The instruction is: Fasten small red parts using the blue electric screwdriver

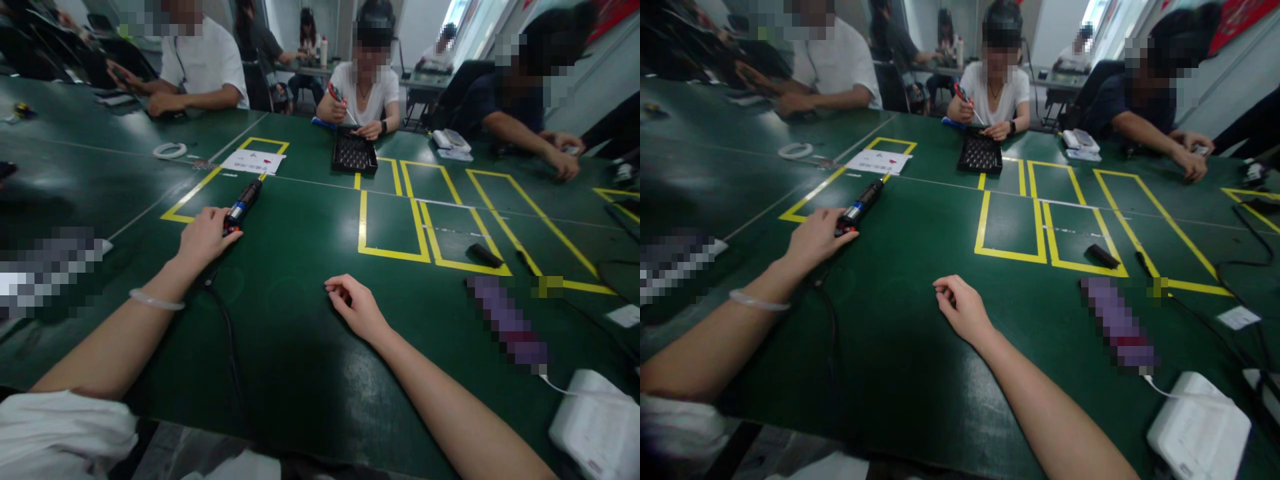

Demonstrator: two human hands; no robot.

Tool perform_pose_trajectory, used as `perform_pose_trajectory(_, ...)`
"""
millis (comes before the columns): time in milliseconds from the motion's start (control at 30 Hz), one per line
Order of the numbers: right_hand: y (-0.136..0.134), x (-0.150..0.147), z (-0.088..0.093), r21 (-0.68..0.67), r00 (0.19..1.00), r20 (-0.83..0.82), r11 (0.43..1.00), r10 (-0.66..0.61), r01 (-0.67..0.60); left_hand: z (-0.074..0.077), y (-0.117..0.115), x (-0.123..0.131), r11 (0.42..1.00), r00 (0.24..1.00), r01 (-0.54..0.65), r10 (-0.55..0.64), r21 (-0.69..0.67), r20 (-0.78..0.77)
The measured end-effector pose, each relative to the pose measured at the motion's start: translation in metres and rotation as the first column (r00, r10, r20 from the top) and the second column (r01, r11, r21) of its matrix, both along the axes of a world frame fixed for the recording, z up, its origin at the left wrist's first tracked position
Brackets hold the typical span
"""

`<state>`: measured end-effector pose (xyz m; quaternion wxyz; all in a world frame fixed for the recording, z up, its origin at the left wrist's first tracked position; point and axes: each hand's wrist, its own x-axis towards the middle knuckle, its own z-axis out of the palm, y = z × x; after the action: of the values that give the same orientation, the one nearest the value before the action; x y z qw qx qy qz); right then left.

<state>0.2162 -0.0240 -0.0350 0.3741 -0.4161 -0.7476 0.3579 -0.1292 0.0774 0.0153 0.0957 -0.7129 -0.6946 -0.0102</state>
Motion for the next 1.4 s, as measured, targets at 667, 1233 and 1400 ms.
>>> perform_pose_trajectory(667, 0.003, -0.002, 0.002, -0.131, 0.996, -0.088, 0.991, -0.014, 0.002, 0.011, -0.043, 0.112, 0.786, 0.56, 0.59, -0.231, -0.187, 0.796)
perform_pose_trajectory(1233, 0.004, -0.004, -0.004, -0.158, 0.957, -0.289, 0.986, 0.007, -0.055, -0.008, -0.066, 0.147, 0.672, 0.218, 0.712, 0.065, -0.204, 0.974)
perform_pose_trajectory(1400, 0.003, -0.004, -0.003, -0.127, 0.966, -0.257, 0.992, -0.015, -0.018, -0.004, -0.068, 0.145, 0.677, 0.273, 0.719, -0.063, -0.16, 0.96)
